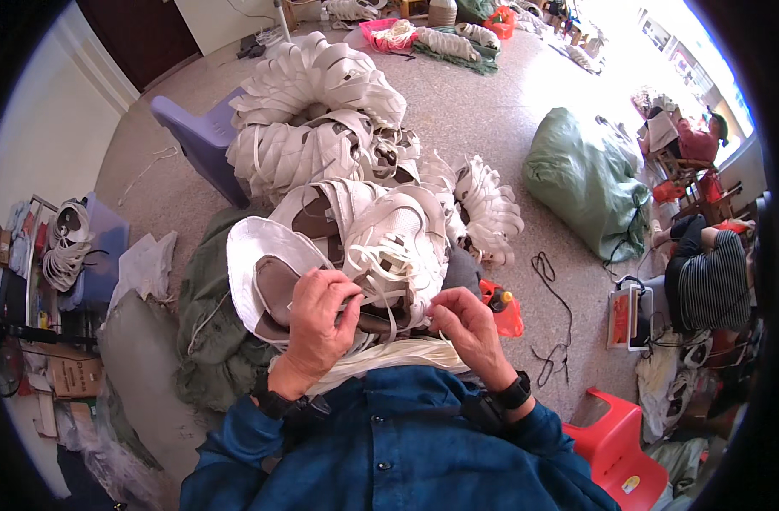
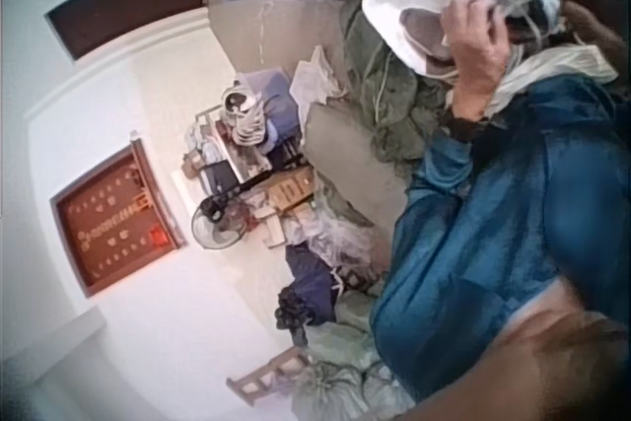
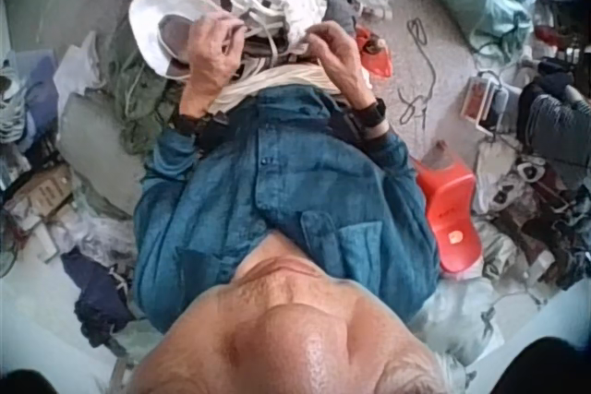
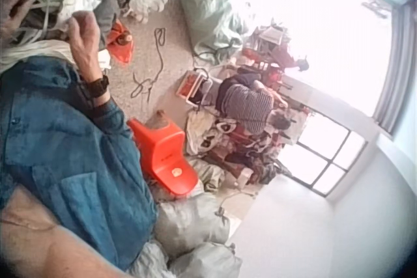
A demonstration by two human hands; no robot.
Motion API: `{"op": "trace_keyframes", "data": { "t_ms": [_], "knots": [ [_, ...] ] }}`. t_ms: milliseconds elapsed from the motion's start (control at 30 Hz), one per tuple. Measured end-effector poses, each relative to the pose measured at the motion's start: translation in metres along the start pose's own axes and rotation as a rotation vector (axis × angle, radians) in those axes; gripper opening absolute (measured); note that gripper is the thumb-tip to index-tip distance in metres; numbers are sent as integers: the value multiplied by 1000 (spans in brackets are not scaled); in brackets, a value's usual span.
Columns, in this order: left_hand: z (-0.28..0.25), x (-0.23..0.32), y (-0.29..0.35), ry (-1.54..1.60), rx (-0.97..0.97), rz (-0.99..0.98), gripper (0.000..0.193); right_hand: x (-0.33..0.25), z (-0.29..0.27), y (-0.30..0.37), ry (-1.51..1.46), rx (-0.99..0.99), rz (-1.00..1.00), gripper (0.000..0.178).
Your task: The person is inserting white laces into shoe uppers at a workstation.
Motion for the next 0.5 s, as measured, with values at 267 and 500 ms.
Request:
{"op": "trace_keyframes", "data": {
  "t_ms": [267,500],
  "knots": [
    [4,-18,-5,-9,-51,-186,31,-10,1,-23,508,233,-367,36],
    [2,-31,17,88,-114,-189,30,25,-17,-26,-253,232,66,34]
  ]
}}
Point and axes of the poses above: each hand's wrist, its own y-axis away from the middle knuckle, its own z-axis out of the palm, x = y × z, the point moved 5 cm from there along -y, towards the middle knuckle, and after that the axes turned 3 degrees about -y, right-handed, at the moved point
